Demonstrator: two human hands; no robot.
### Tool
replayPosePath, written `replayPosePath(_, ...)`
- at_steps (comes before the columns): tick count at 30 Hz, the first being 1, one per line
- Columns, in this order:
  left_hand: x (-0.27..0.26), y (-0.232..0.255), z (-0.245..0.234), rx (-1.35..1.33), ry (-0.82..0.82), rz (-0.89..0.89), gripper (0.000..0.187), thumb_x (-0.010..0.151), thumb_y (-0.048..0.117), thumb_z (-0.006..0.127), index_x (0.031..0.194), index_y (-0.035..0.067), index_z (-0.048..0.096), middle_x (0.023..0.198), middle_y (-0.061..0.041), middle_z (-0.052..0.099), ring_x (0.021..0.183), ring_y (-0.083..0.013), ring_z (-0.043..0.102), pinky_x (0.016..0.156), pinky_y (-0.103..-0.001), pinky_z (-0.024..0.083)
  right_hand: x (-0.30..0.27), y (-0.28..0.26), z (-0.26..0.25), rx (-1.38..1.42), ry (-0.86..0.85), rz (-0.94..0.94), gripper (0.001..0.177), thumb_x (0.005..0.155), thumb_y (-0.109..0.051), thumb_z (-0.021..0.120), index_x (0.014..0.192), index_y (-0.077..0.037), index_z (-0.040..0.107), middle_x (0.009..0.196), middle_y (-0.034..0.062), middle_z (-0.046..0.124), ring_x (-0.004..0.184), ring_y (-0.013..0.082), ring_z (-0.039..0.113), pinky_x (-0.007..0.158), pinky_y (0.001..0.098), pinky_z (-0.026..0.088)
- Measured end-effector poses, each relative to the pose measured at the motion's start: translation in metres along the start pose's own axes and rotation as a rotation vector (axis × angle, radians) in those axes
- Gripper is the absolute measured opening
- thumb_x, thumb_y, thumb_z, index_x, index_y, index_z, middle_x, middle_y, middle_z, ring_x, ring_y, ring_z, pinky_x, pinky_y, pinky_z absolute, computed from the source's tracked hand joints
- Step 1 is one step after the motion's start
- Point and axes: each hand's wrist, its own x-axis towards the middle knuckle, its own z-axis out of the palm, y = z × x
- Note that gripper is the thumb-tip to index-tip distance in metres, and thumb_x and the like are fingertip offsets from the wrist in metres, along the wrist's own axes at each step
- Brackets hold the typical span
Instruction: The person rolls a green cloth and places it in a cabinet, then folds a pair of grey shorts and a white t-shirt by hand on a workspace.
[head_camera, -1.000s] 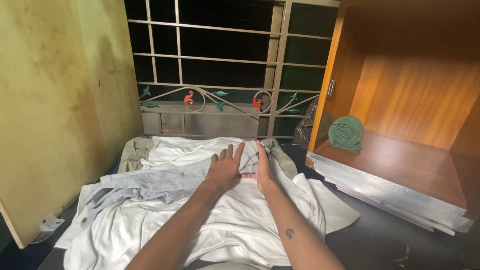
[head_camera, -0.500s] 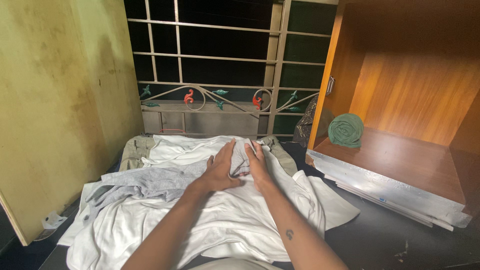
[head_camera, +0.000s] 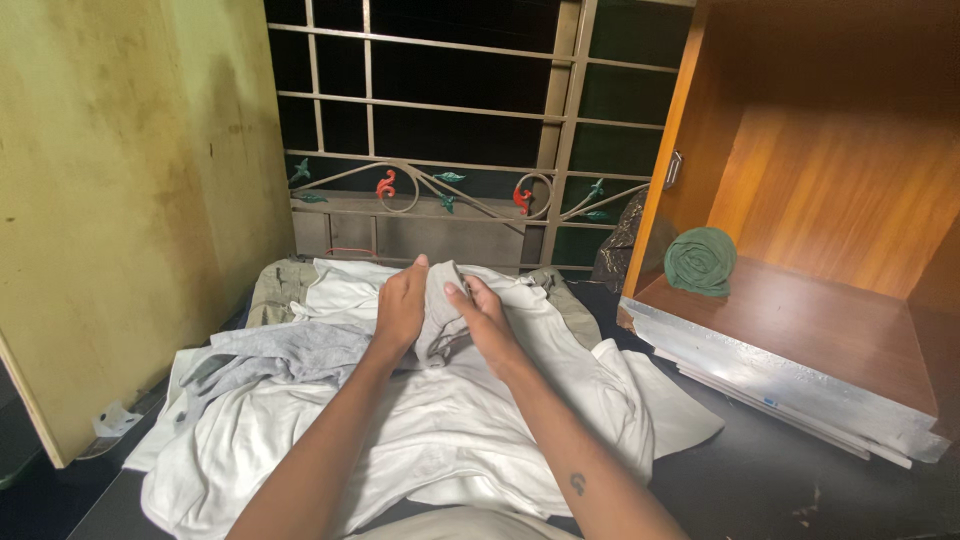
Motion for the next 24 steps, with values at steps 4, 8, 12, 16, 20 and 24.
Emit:
replayPosePath(4, -0.007, 0.036, -0.013, 0.312, 0.024, 0.183, 0.049, 0.104, 0.043, 0.049, 0.083, 0.001, 0.065, 0.063, -0.019, 0.06, 0.066, -0.039, 0.061, 0.064, -0.053, 0.045, -0.005, -0.024, 0.004, -0.077, 0.076, 0.281, 0.063, 0.092, -0.054, 0.058, 0.132, -0.006, 0.058, 0.094, 0.005, 0.068, 0.066, 0.0119, 0.066, 0.045, 0.0268, 0.052)
replayPosePath(8, -0.009, 0.043, -0.016, 0.299, -0.087, 0.163, 0.045, 0.102, 0.046, 0.053, 0.109, 0.002, 0.061, 0.091, -0.024, 0.068, 0.094, -0.0411, 0.067, 0.083, -0.05, 0.049, -0.004, -0.019, 0.001, -0.112, 0.13, 0.267, 0.06, 0.092, -0.053, 0.063, 0.126, -0.004, 0.059, 0.088, 0.0054, 0.069, 0.064, 0.0123, 0.066, 0.039, 0.0276, 0.047)
replayPosePath(12, -0.011, 0.04, -0.013, 0.249, -0.272, 0.204, 0.075, 0.089, 0.05, 0.066, 0.144, 0.007, 0.039, 0.134, -0.025, 0.056, 0.128, -0.0397, 0.055, 0.106, -0.048, 0.043, 0.005, -0.001, -0.018, 0.001, 0.323, 0.269, 0.054, 0.091, -0.052, 0.066, 0.119, -0.005, 0.062, 0.086, 0.0067, 0.066, 0.062, 0.0149, 0.062, 0.042, 0.0288, 0.043)
replayPosePath(16, -0.025, 0.044, -0.009, 0.389, -0.497, 0.213, 0.117, 0.07, 0.048, 0.088, 0.154, 0.011, 0.015, 0.161, -0.024, 0.029, 0.148, -0.0391, 0.024, 0.117, -0.059, 0.01, 0.011, 0.007, -0.039, 0.068, 0.511, 0.306, 0.047, 0.089, -0.051, 0.069, 0.113, -0.011, 0.065, 0.097, 0.001, 0.072, 0.079, 0.0122, 0.069, 0.059, 0.0317, 0.053)
replayPosePath(20, -0.03, 0.03, 0.002, 0.622, -0.465, 0.217, 0.106, 0.077, 0.025, 0.078, 0.16, 0.022, 0.013, 0.163, -0.021, 0.023, 0.153, -0.0354, 0.02, 0.121, -0.06, 0.015, 0.014, 0.011, -0.047, 0.144, 0.541, 0.419, 0.047, 0.088, -0.056, 0.07, 0.11, -0.015, 0.065, 0.097, 0.0016, 0.07, 0.078, 0.0161, 0.064, 0.059, 0.0355, 0.044)
replayPosePath(24, -0.025, 0.011, 0.006, 0.704, -0.343, 0.318, 0.1, 0.079, 0.007, 0.071, 0.161, 0.024, 0.016, 0.164, -0.015, 0.029, 0.154, -0.0322, 0.023, 0.122, -0.06, 0.016, 0.016, 0.016, -0.047, 0.218, 0.493, 0.382, 0.051, 0.086, -0.06, 0.068, 0.11, -0.015, 0.065, 0.099, 0.0029, 0.071, 0.082, 0.0179, 0.067, 0.06, 0.0374, 0.045)
